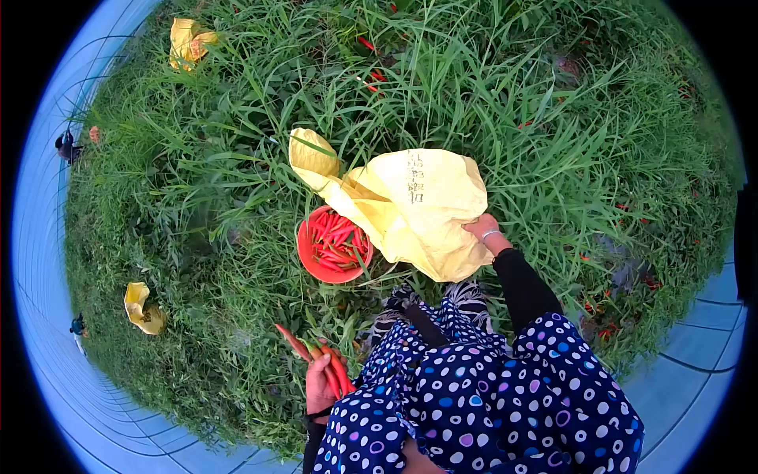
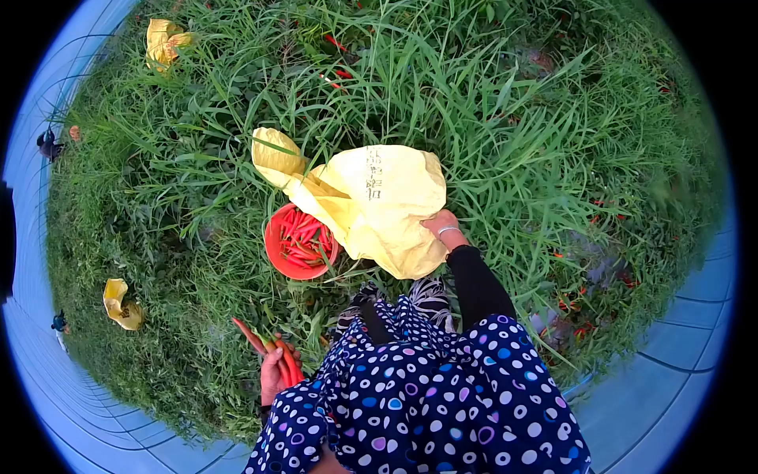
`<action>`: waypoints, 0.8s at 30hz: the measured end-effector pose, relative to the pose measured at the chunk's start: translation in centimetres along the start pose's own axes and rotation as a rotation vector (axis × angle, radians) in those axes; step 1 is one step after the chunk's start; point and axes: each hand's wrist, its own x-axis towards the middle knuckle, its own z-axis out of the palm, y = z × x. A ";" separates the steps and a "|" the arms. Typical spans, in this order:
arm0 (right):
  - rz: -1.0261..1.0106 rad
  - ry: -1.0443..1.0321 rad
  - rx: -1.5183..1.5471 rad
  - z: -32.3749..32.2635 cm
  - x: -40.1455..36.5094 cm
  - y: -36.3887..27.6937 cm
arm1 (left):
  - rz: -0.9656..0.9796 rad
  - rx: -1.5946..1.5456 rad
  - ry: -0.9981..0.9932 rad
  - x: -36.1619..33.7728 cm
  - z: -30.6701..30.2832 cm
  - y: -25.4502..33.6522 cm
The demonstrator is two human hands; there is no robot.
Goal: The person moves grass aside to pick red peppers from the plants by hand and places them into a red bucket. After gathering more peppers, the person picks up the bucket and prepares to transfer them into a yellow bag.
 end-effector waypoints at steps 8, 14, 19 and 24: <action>-0.441 0.290 1.160 -17.6 -11.2 -1.5 | 0.045 -0.070 -0.016 3.5 1.3 2.2; -0.848 0.924 1.102 -39.9 -24.8 7.7 | 0.064 -0.068 -0.096 8.1 0.8 4.0; -0.493 1.558 1.036 -45.5 -35.5 14.3 | 0.080 -0.003 -0.021 11.8 -0.1 4.7; -0.117 1.763 1.050 -45.2 -39.3 19.2 | 0.041 0.014 0.045 13.6 0.6 6.6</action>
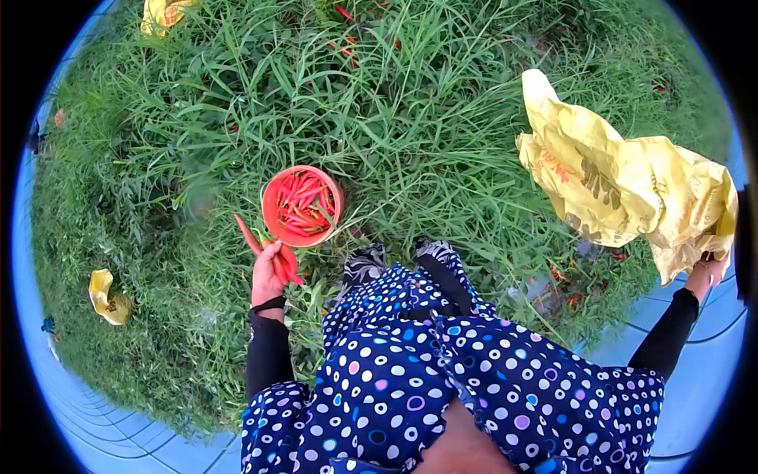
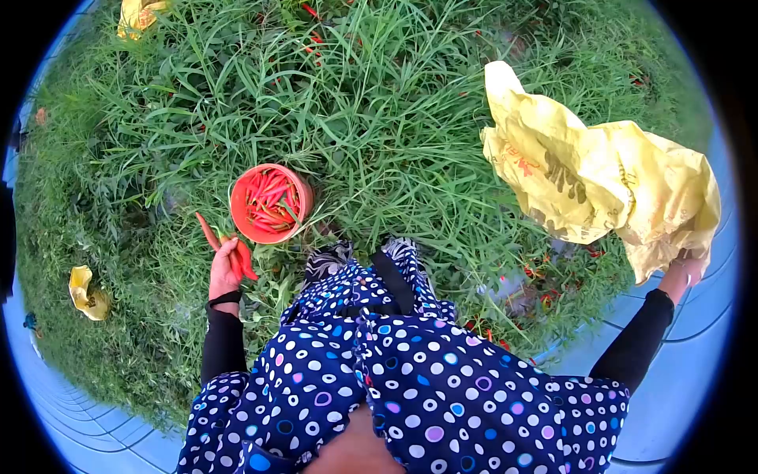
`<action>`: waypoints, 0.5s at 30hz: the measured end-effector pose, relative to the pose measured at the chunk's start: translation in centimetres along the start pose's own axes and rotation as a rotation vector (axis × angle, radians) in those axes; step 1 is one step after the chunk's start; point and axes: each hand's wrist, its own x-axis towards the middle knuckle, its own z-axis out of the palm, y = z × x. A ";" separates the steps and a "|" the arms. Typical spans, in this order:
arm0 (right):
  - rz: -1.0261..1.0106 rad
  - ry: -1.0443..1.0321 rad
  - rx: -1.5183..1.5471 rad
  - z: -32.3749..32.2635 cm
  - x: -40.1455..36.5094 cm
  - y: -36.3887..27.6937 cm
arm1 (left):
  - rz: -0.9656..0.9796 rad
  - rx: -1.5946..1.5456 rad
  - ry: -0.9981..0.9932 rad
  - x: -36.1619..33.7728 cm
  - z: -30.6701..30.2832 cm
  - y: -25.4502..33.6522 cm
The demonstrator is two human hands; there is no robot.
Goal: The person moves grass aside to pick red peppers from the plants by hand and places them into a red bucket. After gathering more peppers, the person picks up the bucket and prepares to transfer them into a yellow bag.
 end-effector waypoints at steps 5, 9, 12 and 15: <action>0.048 -0.067 -0.058 -3.3 2.5 1.6 | -0.065 0.072 -0.149 5.9 -2.9 0.4; 0.021 -0.001 0.154 -4.9 7.0 1.5 | -0.187 0.049 0.105 7.8 -2.8 1.2; -0.081 -0.010 0.115 -5.2 7.9 -2.3 | -0.210 0.195 0.342 6.3 -1.1 1.0; -0.189 -0.036 0.072 -4.4 8.2 -6.4 | -0.184 0.201 0.318 6.4 -3.0 -0.4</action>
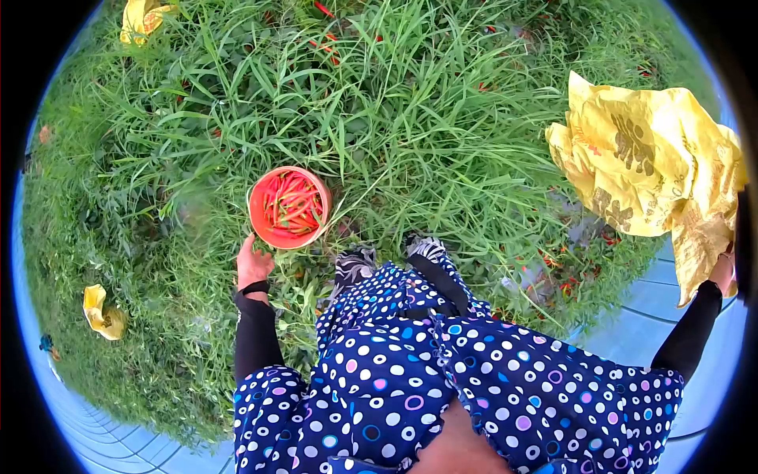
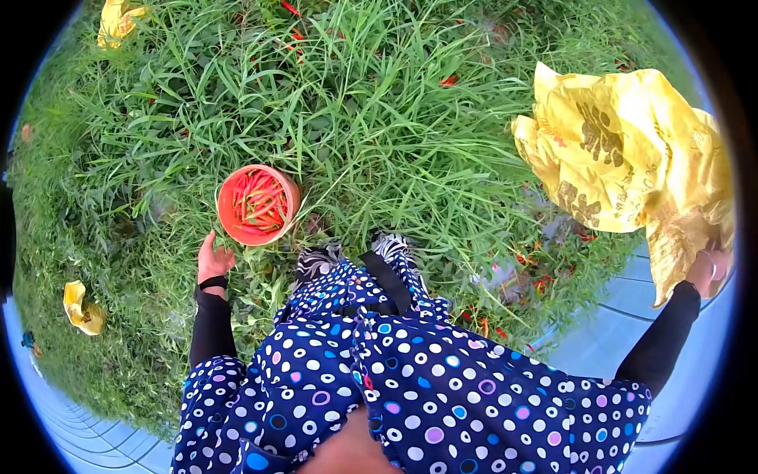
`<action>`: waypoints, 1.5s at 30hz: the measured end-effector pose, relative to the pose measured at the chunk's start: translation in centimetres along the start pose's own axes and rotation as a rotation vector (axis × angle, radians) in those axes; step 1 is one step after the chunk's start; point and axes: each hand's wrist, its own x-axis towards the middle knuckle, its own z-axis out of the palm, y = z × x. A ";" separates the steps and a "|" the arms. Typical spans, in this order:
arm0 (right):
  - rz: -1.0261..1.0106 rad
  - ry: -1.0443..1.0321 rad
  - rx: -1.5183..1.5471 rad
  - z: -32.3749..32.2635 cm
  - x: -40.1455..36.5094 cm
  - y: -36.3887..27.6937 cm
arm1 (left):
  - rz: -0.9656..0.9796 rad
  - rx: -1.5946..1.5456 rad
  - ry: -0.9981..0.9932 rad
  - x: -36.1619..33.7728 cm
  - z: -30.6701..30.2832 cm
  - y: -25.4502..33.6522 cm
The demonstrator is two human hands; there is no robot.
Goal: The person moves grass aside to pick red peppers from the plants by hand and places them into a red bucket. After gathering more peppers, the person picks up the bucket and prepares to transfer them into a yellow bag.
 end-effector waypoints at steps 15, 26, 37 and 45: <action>0.632 -0.166 -0.158 2.5 -27.5 17.7 | -0.063 -0.033 -0.045 -0.9 -13.8 -5.9; 1.003 -0.244 -0.207 -6.4 -46.1 21.3 | 0.193 0.093 -0.192 3.2 -11.7 1.6; 1.048 -0.321 -0.327 -7.4 -49.2 21.6 | 0.192 0.110 -0.349 3.6 -7.6 0.0; 0.985 -0.440 -0.323 -3.1 -47.2 17.8 | -0.041 0.169 -0.145 6.8 -16.4 -7.1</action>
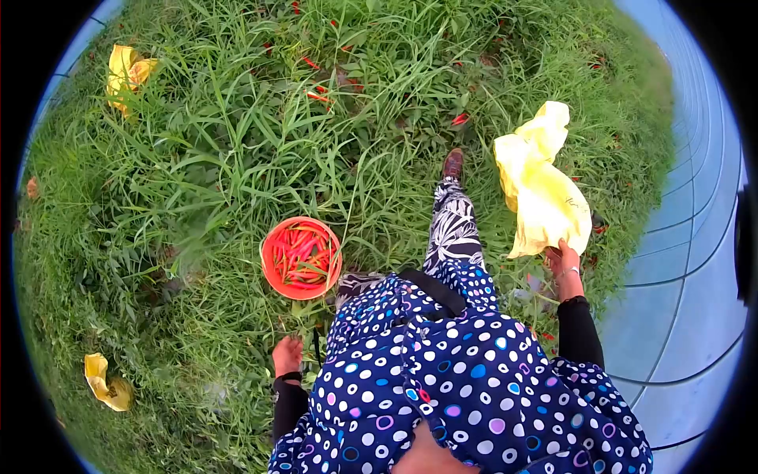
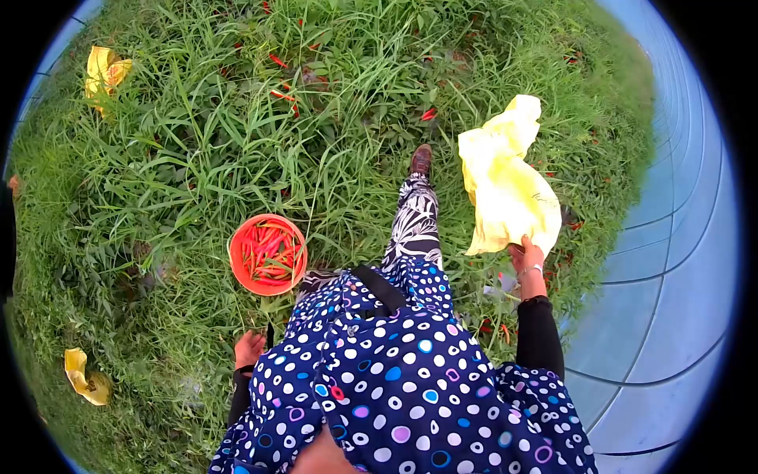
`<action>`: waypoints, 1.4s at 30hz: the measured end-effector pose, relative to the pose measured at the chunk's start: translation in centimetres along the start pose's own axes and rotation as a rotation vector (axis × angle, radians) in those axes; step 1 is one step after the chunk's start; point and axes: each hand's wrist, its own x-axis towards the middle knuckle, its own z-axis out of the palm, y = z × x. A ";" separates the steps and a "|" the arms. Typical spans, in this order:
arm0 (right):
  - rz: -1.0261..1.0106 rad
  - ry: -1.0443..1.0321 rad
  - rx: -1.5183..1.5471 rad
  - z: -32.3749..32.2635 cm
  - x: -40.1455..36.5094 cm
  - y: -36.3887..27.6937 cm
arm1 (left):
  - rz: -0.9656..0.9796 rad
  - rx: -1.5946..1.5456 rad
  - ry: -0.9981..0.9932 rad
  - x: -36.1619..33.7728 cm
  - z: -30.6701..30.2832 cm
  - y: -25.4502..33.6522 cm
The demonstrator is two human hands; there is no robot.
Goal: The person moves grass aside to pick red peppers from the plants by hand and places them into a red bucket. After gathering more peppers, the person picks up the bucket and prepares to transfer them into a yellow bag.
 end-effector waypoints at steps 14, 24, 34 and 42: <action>0.065 0.038 -0.562 -0.7 9.3 1.6 | 0.242 0.205 -0.034 -1.8 20.9 10.3; -0.132 -0.204 -0.365 8.3 24.5 -8.7 | 0.198 0.428 -0.042 -6.0 35.4 8.6; -0.038 -0.820 -1.067 18.0 25.4 -14.2 | 0.506 0.531 -0.150 -4.4 44.3 5.2; 0.023 -1.140 -0.986 19.4 15.9 -5.6 | 0.468 0.375 -0.107 -3.4 37.0 1.6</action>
